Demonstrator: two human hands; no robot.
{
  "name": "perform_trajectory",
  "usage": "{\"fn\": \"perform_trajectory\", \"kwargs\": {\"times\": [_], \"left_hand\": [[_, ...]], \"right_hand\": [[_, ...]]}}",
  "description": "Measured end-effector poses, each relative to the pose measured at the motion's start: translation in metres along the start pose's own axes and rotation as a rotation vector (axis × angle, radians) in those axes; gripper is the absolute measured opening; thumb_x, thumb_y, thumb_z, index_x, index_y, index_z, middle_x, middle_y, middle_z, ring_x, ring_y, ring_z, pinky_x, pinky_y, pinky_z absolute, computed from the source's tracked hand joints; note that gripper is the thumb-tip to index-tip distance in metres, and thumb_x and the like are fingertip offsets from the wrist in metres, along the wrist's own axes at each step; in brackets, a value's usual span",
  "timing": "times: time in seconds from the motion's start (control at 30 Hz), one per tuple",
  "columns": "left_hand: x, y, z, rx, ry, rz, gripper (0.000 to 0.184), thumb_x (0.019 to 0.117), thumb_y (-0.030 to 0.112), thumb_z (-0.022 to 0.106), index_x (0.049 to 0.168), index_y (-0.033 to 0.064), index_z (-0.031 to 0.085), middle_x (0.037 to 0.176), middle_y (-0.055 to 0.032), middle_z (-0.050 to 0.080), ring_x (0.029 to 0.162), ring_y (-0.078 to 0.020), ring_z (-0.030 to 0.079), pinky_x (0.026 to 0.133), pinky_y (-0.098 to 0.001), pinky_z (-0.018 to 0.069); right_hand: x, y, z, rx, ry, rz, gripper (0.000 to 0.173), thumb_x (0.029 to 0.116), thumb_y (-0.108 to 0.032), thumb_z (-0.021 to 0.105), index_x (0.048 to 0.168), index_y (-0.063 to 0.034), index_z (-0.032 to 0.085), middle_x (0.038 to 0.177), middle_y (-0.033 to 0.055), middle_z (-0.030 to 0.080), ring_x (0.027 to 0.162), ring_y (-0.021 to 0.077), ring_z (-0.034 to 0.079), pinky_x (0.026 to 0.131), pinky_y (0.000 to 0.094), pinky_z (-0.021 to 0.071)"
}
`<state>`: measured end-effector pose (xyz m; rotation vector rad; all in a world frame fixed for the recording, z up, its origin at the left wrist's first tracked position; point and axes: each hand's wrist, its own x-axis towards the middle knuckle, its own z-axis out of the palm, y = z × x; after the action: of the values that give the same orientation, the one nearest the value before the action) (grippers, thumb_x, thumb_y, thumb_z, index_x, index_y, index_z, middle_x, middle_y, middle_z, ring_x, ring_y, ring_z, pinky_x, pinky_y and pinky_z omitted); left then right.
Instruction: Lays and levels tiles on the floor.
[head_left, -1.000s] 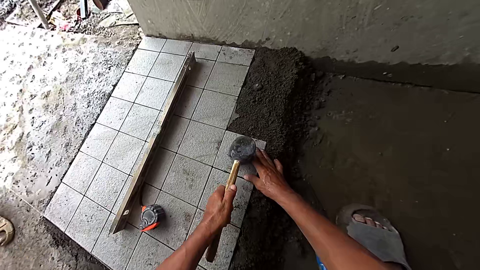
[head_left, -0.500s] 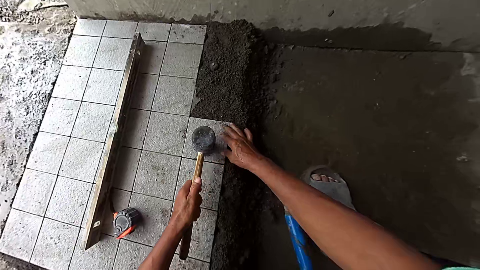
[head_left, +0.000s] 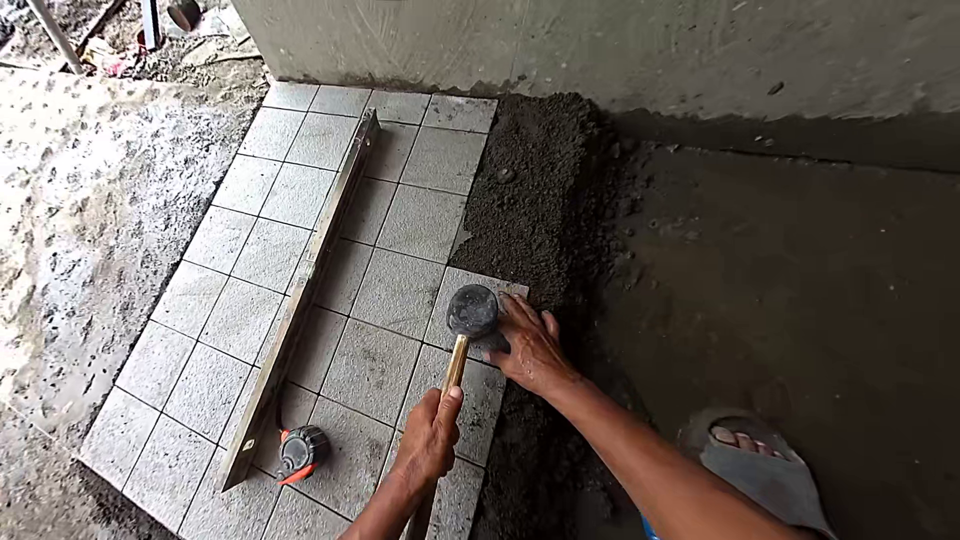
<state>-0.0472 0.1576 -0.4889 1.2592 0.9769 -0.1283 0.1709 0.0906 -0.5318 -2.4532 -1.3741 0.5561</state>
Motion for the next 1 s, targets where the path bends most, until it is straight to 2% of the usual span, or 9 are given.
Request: {"fn": "perform_trajectory", "kwargs": {"times": [0.37, 0.47, 0.57, 0.83, 1.0], "left_hand": [[0.004, -0.003, 0.001, 0.009, 0.010, -0.009, 0.051, 0.1077, 0.051, 0.035, 0.105, 0.0047, 0.055, 0.060, -0.0018, 0.049, 0.041, -0.0140, 0.046, 0.040, -0.0288, 0.0438], [0.002, -0.001, 0.001, 0.008, 0.026, 0.037, 0.053, 0.1073, 0.052, 0.035, 0.103, 0.0044, 0.056, 0.060, -0.0016, 0.049, 0.041, -0.0136, 0.046, 0.039, -0.0287, 0.0441], [0.001, -0.002, 0.004, 0.004, 0.029, 0.077, 0.053, 0.1066, 0.053, 0.034, 0.102, 0.0049, 0.056, 0.059, -0.0019, 0.049, 0.040, -0.0134, 0.045, 0.038, -0.0281, 0.0433], [0.004, 0.003, 0.006, 0.066, 0.003, 0.009, 0.052, 0.1084, 0.051, 0.035, 0.104, 0.0043, 0.056, 0.059, -0.0040, 0.051, 0.040, -0.0146, 0.047, 0.039, -0.0285, 0.0455], [-0.002, 0.006, 0.008, 0.059, 0.006, -0.017, 0.049, 0.1096, 0.048, 0.035, 0.106, 0.0033, 0.056, 0.060, -0.0044, 0.051, 0.040, -0.0142, 0.048, 0.040, -0.0278, 0.0463]], "right_hand": [[-0.002, 0.005, 0.000, 0.002, -0.036, 0.031, 0.066, 0.0875, -0.041, 0.079, 0.145, -0.0156, 0.059, 0.166, 0.0069, 0.034, 0.155, 0.0307, 0.026, 0.117, 0.0697, 0.0214], [-0.001, 0.013, -0.006, 0.041, -0.003, 0.019, 0.056, 0.0921, -0.033, 0.075, 0.142, -0.0099, 0.061, 0.163, 0.0117, 0.038, 0.153, 0.0321, 0.030, 0.119, 0.0683, 0.0215], [-0.002, 0.031, -0.010, 0.040, 0.035, 0.043, 0.051, 0.0937, -0.024, 0.072, 0.142, -0.0086, 0.061, 0.161, 0.0118, 0.042, 0.154, 0.0353, 0.028, 0.118, 0.0718, 0.0181], [-0.002, 0.034, -0.016, 0.033, -0.011, 0.072, 0.053, 0.0946, -0.030, 0.072, 0.143, -0.0116, 0.060, 0.161, 0.0092, 0.042, 0.154, 0.0361, 0.025, 0.118, 0.0719, 0.0160], [-0.003, 0.036, -0.014, 0.054, 0.017, 0.042, 0.054, 0.0939, -0.029, 0.073, 0.143, -0.0110, 0.059, 0.161, 0.0097, 0.043, 0.154, 0.0387, 0.026, 0.116, 0.0733, 0.0185]]}}
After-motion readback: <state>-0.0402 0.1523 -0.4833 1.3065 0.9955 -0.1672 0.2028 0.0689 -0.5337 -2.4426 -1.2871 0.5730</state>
